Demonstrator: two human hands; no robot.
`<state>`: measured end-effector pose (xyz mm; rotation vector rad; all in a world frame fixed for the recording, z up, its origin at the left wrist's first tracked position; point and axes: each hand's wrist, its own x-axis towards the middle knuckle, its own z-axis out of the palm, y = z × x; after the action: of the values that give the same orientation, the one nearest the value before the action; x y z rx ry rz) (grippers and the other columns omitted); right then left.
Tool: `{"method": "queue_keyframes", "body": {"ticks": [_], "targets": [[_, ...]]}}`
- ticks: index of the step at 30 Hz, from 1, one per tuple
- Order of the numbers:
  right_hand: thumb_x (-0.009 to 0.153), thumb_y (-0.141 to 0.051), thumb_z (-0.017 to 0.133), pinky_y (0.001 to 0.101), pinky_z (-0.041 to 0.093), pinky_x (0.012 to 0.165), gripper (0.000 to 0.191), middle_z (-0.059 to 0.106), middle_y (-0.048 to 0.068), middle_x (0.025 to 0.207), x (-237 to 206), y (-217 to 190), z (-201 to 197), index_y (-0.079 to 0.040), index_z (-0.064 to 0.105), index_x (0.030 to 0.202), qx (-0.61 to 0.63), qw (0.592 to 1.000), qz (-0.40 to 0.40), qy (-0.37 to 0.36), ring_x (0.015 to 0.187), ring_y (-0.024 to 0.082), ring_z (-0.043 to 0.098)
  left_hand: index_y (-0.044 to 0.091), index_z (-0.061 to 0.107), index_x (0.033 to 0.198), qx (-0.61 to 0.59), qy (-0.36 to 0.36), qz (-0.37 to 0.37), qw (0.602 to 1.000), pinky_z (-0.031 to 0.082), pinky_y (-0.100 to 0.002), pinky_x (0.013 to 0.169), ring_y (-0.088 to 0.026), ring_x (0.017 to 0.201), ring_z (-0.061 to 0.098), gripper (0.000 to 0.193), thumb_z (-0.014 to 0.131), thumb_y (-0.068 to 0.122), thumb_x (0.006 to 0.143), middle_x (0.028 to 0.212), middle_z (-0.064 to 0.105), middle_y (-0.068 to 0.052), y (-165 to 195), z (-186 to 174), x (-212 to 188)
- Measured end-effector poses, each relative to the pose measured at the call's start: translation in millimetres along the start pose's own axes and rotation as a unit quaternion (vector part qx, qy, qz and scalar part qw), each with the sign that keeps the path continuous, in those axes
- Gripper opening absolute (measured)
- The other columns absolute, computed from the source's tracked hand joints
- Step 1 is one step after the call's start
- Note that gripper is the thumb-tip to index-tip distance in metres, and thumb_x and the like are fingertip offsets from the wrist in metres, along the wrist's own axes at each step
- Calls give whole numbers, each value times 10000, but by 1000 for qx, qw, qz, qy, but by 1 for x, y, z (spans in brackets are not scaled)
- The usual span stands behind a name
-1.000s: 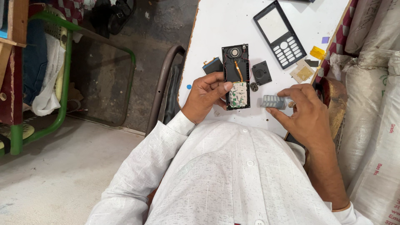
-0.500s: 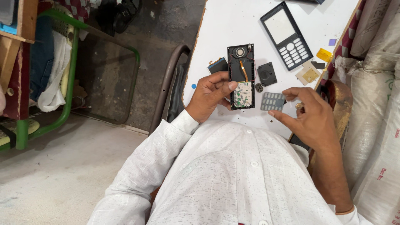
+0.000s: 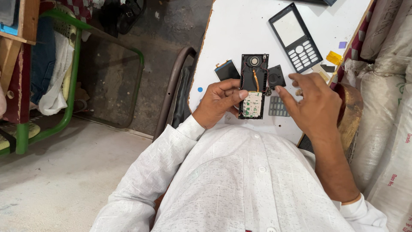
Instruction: The person disassembles a small electronic device, removes the battery and keypad, and manipulates the internal circuit board and speaker. They then reassemble the device by placing the keypad and battery back into the housing.
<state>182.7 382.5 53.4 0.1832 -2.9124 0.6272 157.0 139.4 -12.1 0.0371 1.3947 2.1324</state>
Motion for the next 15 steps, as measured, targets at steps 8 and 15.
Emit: {"method": "queue_keyframes", "body": {"ticks": [8, 15], "targets": [[964, -257, 815, 336, 525, 592, 207, 697, 74, 1018, 12, -3, 8, -73, 749, 1033, -9, 999, 37, -10, 619, 190, 672, 31, 684, 1271, 35, -7, -4, 999, 615, -247, 558, -97, 687, 724, 390, 694, 298, 987, 881, 768, -58, 5, 0, 0], [1069, -222, 762, 312, 543, 642, 151, 704, 67, 1022, 6, 2, 11, -73, 747, 1091, 23, 999, 18, 31, 741, 188, 702, 30, 674, 1282, 19, -1, -4, 1000, 618, -254, 550, -107, 694, 734, 404, 696, 299, 981, 880, 768, -58, 2, -1, 0]]}}
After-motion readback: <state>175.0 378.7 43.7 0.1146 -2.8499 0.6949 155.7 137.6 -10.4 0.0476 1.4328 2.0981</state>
